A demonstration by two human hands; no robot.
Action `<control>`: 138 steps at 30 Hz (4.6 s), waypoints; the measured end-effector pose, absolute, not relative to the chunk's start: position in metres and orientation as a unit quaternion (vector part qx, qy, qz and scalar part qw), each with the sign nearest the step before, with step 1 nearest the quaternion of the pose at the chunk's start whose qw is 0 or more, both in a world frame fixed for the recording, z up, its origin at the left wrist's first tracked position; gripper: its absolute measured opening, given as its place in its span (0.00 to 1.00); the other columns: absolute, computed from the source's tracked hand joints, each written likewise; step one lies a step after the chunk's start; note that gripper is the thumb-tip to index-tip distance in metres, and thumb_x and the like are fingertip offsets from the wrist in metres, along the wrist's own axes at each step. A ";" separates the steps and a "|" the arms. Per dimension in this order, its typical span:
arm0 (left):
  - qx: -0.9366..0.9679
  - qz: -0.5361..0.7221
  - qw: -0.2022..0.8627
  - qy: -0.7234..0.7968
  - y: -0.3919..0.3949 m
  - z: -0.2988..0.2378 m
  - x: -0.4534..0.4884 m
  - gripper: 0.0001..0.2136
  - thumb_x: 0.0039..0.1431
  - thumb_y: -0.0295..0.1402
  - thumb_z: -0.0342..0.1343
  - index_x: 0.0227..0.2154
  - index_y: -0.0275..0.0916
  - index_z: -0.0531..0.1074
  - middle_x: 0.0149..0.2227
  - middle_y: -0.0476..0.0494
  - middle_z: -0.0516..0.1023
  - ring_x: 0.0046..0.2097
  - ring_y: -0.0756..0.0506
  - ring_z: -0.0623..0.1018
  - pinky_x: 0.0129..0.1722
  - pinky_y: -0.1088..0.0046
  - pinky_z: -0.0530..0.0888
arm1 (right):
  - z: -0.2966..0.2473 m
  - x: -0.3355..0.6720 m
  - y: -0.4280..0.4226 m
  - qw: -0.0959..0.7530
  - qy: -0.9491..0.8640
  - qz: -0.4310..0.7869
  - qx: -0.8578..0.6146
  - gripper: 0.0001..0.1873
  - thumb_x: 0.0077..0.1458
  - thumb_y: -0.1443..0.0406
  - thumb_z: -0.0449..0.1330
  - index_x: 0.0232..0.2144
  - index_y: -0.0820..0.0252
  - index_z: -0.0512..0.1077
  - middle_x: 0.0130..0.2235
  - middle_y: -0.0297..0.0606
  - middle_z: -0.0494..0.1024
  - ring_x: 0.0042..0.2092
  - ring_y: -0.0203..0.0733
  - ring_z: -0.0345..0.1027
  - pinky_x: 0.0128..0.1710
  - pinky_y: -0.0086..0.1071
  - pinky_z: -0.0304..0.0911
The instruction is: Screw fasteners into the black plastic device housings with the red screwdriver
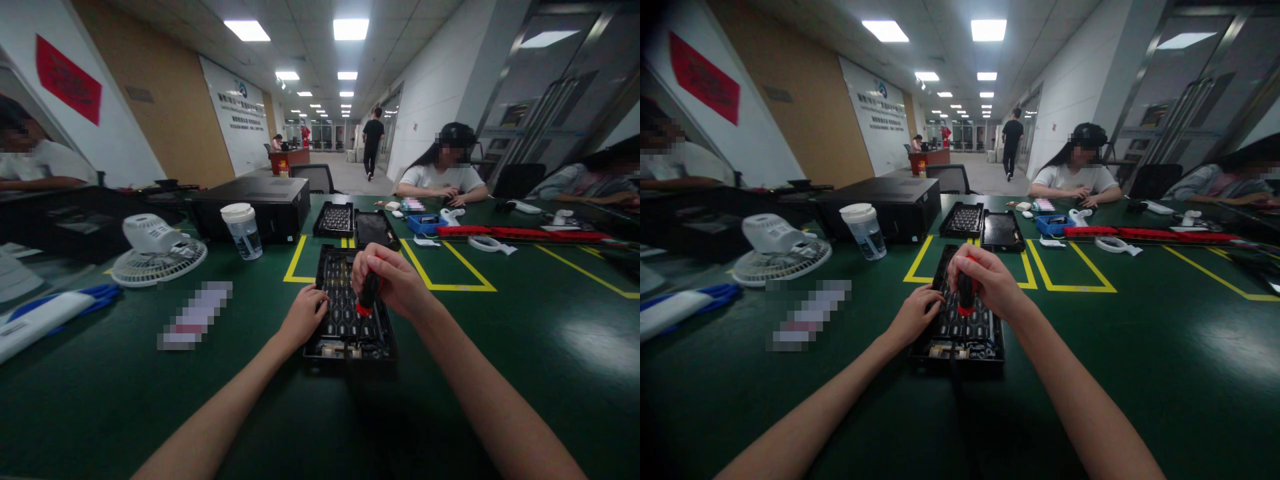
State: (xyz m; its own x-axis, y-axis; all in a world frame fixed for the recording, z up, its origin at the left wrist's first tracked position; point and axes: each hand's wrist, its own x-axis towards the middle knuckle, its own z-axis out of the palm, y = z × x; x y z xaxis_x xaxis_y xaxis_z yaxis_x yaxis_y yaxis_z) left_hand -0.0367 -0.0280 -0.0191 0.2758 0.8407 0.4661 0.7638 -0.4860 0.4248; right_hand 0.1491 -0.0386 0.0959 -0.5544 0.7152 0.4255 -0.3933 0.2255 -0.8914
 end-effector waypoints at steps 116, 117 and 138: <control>0.795 0.328 0.066 0.506 -0.028 -0.020 -0.034 0.10 0.56 0.30 0.46 0.32 0.40 0.73 0.39 0.45 0.75 0.50 0.44 0.68 0.54 0.59 0.63 | 0.110 0.156 -0.054 0.483 -0.778 0.039 -0.400 0.10 0.54 0.63 0.52 0.23 0.60 0.58 0.25 0.33 0.66 0.24 0.31 0.58 0.25 0.27 0.56; 0.795 0.328 0.066 0.506 -0.028 -0.020 -0.034 0.10 0.56 0.30 0.46 0.32 0.40 0.73 0.39 0.45 0.75 0.50 0.44 0.67 0.54 0.59 0.63 | 0.109 0.156 -0.053 0.485 -0.775 0.027 -0.404 0.10 0.53 0.63 0.52 0.23 0.60 0.58 0.24 0.33 0.65 0.24 0.32 0.57 0.25 0.28 0.56; 0.794 0.318 0.066 0.514 -0.026 -0.021 -0.035 0.10 0.56 0.31 0.45 0.33 0.40 0.73 0.40 0.46 0.75 0.51 0.43 0.67 0.54 0.60 0.62 | 0.109 0.150 -0.061 0.485 -0.744 -0.126 -0.442 0.15 0.53 0.64 0.52 0.19 0.57 0.50 0.20 0.30 0.56 0.22 0.33 0.49 0.25 0.31 0.47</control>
